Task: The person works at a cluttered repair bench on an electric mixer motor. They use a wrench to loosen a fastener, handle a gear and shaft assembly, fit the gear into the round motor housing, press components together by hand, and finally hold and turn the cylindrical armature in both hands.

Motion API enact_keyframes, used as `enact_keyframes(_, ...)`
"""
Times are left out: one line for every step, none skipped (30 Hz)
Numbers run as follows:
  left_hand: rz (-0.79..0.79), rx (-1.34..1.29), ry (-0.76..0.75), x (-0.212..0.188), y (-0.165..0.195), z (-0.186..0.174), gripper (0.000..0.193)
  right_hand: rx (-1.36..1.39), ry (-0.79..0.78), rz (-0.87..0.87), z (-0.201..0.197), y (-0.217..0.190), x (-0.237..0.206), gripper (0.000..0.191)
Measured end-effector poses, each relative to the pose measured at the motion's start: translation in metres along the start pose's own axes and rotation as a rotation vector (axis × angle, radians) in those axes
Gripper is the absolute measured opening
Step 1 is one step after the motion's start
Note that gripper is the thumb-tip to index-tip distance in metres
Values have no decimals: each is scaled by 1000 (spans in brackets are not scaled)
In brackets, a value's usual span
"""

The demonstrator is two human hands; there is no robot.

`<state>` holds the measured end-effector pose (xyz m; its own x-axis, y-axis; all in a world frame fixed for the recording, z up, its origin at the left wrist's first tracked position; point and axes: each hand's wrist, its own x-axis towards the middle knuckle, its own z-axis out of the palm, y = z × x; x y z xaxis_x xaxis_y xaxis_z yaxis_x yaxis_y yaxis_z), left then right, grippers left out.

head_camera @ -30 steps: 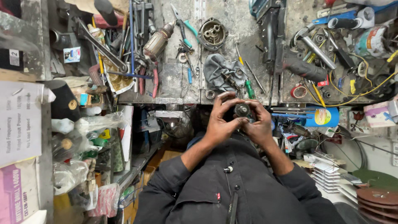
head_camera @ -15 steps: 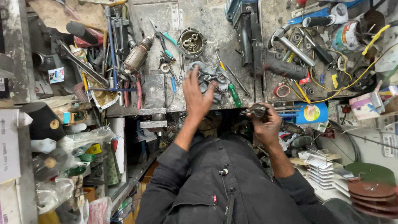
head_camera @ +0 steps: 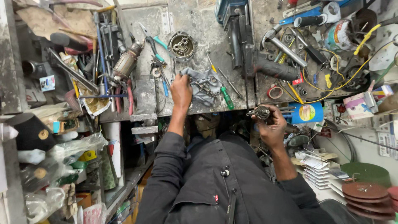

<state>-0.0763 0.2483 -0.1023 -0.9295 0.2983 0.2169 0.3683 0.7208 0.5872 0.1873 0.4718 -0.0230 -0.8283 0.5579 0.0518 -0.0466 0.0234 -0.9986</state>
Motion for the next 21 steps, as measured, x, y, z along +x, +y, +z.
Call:
enact_keyframes(6,8,-11,1,0,-1,7,-8,1,-17,-2,0,1,32)
enact_keyframes(22,4,-10,1,2,-5,15,-3,15,-6,-5,0,1,33)
enact_keyframes(37,0,-9,1,6,-10,23,1,28,5,-8,-1,1,33)
enact_keyframes(54,-5,-7,1,11,-16,31,5,42,13,-12,-1,1,34)
enact_keyframes(61,37,-21,2,18,-23,35,0,59,7,-15,-1,1,33)
enact_keyframes(65,77,-37,3,27,-32,39,-6,74,3,-19,-1,1,33)
enact_keyframes(70,117,-53,3,38,-40,43,-13,91,-1,-22,0,1,32)
enact_keyframes(59,137,-29,3,53,-48,45,1,110,10,-26,0,1,33)
enact_keyframes(48,158,-4,0,69,-57,48,16,130,19,-29,0,2,35)
enact_keyframes(37,179,21,0,87,-62,51,32,149,29,-33,1,2,36)
enact_keyframes(105,73,66,6,107,-63,48,1,160,8,-37,1,3,36)
enact_keyframes(174,-32,109,11,128,-61,44,-30,172,-12,-41,2,4,36)
enact_keyframes(240,-138,147,14,149,-58,41,-63,184,-28,-46,2,4,36)
enact_keyframes(296,-234,113,21,170,-50,42,-56,189,-17,-51,3,4,35)
enact_keyframes(351,-331,79,31,190,-39,43,-49,194,-8,-56,3,4,33)
enact_keyframes(391,-392,66,45,208,-25,47,-44,197,4,-61,4,4,32)
enact_keyframes(434,-455,52,64,226,-8,52,-71,210,0,-66,4,2,33)
enact_keyframes(400,-496,35,86,244,13,57,-98,225,-3,-71,5,1,34)
enact_keyframes(366,-538,16,110,261,34,62,-127,239,-5,-77,6,-1,35)
enact_keyframes(375,-550,59,133,276,55,71,-115,247,7,-82,7,-3,34)
enact_keyframes(385,-560,98,160,290,77,81,-102,258,22,-87,9,-6,34)
